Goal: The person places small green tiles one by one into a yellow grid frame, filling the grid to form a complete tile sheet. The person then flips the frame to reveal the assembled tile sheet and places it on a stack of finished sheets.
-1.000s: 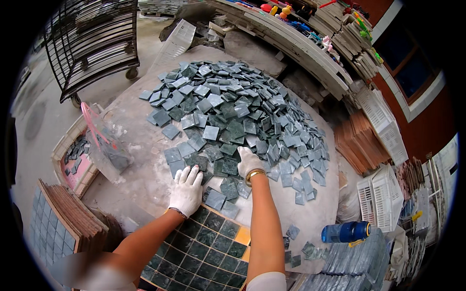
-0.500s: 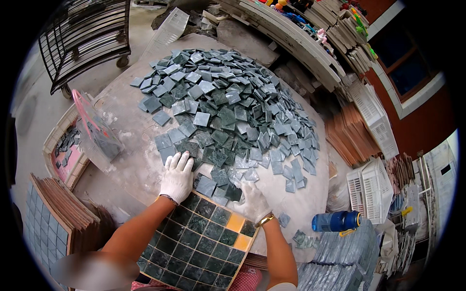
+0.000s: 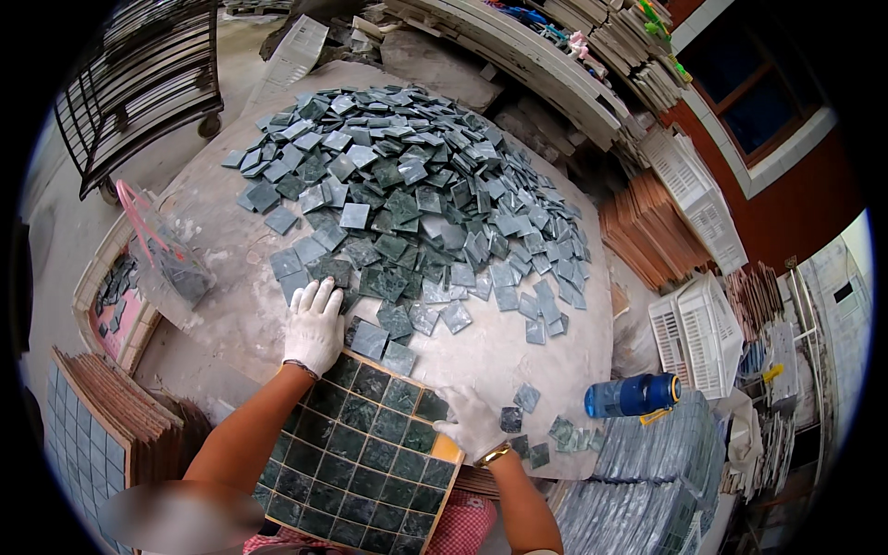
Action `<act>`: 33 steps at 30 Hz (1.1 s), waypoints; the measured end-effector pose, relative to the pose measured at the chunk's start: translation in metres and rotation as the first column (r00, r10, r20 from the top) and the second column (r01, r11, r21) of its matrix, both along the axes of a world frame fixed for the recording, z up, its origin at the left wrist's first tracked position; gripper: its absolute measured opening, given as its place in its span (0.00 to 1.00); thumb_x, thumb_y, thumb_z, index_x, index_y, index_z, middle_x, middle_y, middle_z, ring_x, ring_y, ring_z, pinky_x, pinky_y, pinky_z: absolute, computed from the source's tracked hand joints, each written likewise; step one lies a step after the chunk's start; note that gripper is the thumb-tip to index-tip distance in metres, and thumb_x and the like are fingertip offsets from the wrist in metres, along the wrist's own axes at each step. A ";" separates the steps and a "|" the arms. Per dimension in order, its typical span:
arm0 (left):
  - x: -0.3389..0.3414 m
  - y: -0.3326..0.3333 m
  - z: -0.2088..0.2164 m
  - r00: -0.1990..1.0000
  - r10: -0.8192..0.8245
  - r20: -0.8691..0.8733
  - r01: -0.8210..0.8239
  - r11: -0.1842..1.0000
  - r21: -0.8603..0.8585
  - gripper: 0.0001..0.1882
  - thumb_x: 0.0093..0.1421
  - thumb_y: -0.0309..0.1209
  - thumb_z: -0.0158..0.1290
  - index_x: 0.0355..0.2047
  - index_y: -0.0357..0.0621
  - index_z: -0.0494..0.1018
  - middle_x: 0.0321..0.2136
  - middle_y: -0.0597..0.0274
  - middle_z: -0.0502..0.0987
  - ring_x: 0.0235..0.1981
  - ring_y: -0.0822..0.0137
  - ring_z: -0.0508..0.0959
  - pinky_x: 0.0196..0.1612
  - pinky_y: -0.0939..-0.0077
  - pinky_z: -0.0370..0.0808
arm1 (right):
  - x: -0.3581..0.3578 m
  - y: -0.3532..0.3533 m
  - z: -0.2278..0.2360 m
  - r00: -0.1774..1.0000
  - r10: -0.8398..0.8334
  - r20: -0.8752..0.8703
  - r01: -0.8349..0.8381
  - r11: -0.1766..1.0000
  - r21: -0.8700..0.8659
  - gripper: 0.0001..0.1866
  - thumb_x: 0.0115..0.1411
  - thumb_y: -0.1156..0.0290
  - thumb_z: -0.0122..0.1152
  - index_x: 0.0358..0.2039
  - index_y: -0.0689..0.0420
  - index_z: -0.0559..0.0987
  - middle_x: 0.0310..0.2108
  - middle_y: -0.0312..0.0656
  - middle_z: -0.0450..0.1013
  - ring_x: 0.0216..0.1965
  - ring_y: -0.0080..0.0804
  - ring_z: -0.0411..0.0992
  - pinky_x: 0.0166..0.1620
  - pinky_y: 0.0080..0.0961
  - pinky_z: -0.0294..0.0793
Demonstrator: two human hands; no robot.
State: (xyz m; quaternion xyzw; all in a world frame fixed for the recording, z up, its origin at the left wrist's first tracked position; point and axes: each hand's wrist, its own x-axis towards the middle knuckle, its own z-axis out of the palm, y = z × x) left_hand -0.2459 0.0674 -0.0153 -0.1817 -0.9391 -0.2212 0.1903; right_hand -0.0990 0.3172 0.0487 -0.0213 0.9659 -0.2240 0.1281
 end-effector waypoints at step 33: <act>0.002 -0.003 -0.002 1.000 0.021 0.008 -0.021 0.999 0.047 0.21 0.49 0.30 0.54 0.45 0.39 0.70 0.52 0.53 0.67 0.55 0.53 0.64 0.58 0.57 0.57 | -0.214 -0.108 0.008 0.995 0.099 0.018 -0.100 0.954 0.283 0.29 0.47 0.68 0.65 0.50 0.57 0.68 0.52 0.51 0.66 0.52 0.45 0.67 0.53 0.35 0.68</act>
